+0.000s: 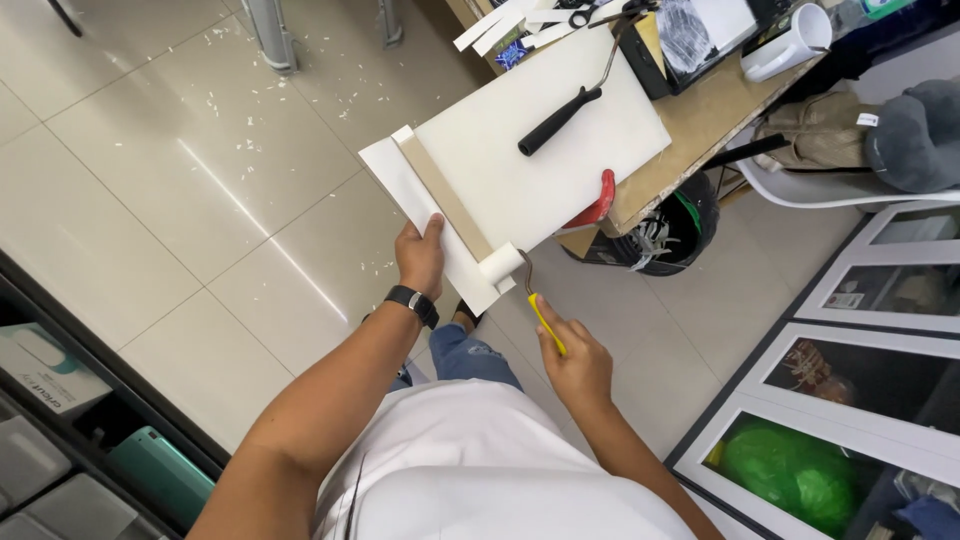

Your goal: The person picks up a white rectangular panel and uses a small roller to apply a substance to its surface. They then use a red plastic scraper to smooth the applied layer across the panel. The person repeats this process on a second panel, rolling and scraping each one before setting it aside.

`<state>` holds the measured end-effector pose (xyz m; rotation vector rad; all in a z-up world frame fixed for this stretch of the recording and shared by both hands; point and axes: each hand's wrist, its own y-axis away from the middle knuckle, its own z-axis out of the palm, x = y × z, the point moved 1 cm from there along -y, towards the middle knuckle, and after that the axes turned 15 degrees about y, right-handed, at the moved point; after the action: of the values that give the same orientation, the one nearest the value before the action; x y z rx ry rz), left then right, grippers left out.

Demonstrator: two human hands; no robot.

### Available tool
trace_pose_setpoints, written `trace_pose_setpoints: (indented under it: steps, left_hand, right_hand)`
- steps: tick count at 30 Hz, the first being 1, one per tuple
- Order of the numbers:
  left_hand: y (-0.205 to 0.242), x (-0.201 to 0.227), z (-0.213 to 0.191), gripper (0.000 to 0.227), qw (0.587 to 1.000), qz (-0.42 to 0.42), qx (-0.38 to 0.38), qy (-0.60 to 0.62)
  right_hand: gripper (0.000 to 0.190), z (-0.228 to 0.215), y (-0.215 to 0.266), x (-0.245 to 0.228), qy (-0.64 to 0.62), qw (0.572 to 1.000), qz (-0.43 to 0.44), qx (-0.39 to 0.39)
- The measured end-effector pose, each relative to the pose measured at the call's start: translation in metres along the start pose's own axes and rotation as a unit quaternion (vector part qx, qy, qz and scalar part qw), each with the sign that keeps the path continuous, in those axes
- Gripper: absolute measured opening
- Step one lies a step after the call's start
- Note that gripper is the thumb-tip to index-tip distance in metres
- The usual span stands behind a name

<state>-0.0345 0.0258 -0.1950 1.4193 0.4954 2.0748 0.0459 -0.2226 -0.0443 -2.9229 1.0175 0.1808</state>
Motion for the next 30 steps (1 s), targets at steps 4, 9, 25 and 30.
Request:
trace_pose_setpoints:
  steps: [4, 9, 25, 30]
  left_hand:
    - [-0.004, -0.004, 0.000, 0.031, 1.000, 0.002, 0.000, 0.007]
    - [-0.005, -0.009, -0.005, 0.031, 1.000, 0.006, -0.001, 0.004]
    - [0.006, -0.008, -0.010, 0.041, 0.985, -0.083, -0.066, 0.135]
    - [0.005, -0.006, -0.014, 0.041, 0.982, -0.097, -0.074, 0.147]
  right_hand:
    - [0.046, -0.001, 0.014, 0.014, 0.006, 1.000, 0.017, -0.017]
    - [0.048, -0.001, 0.003, 0.006, 0.014, 1.000, -0.001, -0.024]
    - [0.046, 0.021, -0.075, -0.080, 0.057, 0.995, -0.052, 0.070]
    - [0.047, 0.001, -0.021, -0.034, 0.118, 0.991, -0.046, 0.043]
